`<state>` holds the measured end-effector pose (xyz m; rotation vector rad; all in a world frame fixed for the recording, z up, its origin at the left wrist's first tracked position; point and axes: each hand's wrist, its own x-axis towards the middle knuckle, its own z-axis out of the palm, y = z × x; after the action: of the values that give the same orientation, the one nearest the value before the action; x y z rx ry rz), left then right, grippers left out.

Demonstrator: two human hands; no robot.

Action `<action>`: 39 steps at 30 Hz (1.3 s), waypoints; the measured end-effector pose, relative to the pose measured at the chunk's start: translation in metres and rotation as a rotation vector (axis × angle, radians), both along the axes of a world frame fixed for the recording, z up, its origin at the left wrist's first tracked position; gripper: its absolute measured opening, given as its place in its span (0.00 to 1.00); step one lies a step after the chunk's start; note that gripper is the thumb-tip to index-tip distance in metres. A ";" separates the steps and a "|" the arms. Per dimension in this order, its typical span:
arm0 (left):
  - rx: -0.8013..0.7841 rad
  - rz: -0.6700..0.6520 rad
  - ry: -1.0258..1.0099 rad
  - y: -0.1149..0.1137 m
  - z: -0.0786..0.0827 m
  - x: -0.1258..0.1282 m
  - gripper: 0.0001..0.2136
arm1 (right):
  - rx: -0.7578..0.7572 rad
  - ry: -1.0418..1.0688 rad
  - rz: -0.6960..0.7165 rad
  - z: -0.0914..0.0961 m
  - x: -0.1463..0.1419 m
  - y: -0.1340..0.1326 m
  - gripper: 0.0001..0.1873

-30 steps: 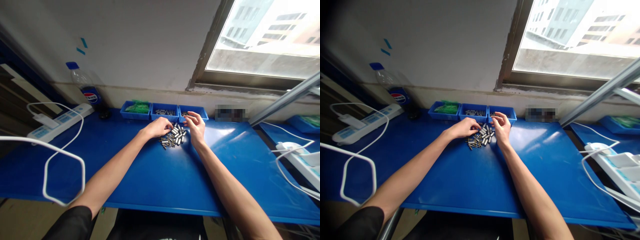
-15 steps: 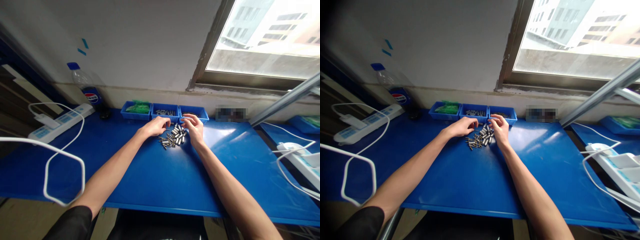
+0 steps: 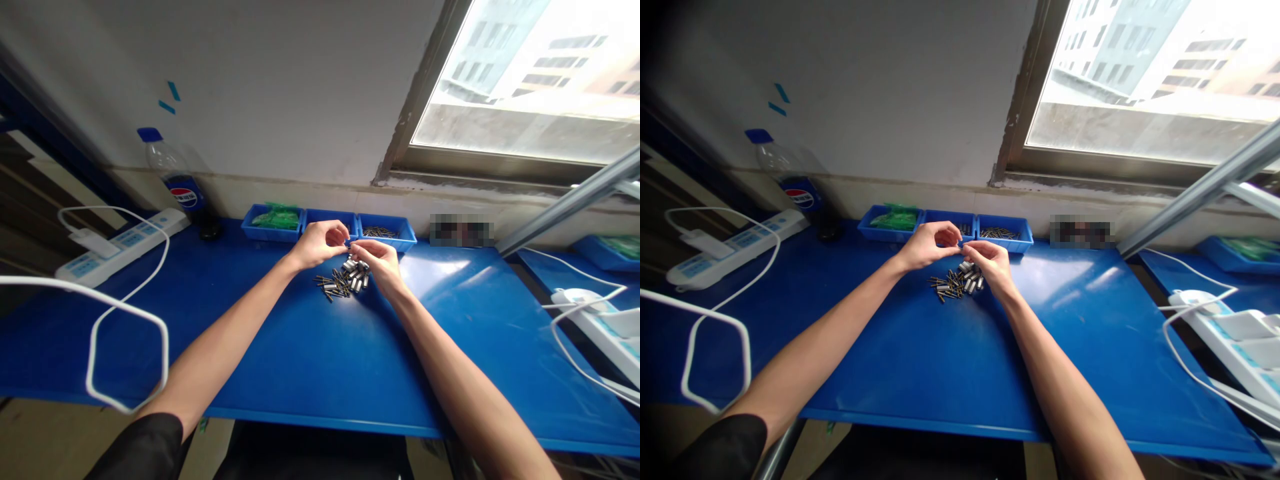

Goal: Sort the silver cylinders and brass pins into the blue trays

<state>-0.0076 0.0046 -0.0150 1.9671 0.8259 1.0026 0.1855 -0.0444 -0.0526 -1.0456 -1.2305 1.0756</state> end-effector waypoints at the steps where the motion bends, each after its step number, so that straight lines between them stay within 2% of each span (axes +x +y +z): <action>1: 0.009 0.015 0.008 0.000 0.000 0.001 0.10 | -0.002 0.009 -0.003 0.000 0.000 0.000 0.17; 4: 0.039 0.055 0.103 0.000 0.001 -0.001 0.08 | 0.015 0.037 -0.067 -0.002 0.001 0.002 0.16; 6: 0.043 0.041 0.238 0.001 0.005 -0.006 0.06 | 0.054 0.051 -0.154 -0.003 0.003 0.004 0.15; 11: -0.056 -0.194 0.643 0.002 0.020 -0.026 0.05 | 0.139 0.045 -0.315 -0.003 0.009 0.007 0.19; 15: -0.150 -0.256 0.849 0.001 0.027 -0.034 0.13 | 0.126 0.030 -0.330 -0.004 0.011 0.007 0.21; 19: -0.154 -0.262 0.919 -0.003 0.028 -0.029 0.14 | 0.111 0.014 -0.300 -0.005 0.009 0.007 0.20; 23: -0.109 -0.266 0.923 -0.004 0.025 -0.024 0.10 | 0.098 0.026 -0.284 -0.003 0.007 0.005 0.19; 28: -0.078 -0.263 0.847 0.001 0.017 -0.026 0.11 | 0.085 0.035 -0.260 -0.001 0.005 0.003 0.18; 30: -0.059 -0.245 0.757 0.002 0.016 -0.026 0.11 | 0.076 0.031 -0.240 0.000 0.005 0.002 0.17; 35: -0.018 -0.105 0.424 0.002 0.019 -0.023 0.08 | 0.048 -0.006 -0.124 0.003 0.003 0.000 0.15; 39: 0.030 -0.061 0.275 0.001 0.021 -0.019 0.09 | 0.009 -0.047 -0.002 0.004 0.000 -0.002 0.17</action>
<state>-0.0266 0.0054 0.0063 2.1741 0.8962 0.7216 0.1851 -0.0466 -0.0485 -1.0702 -1.2702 1.0481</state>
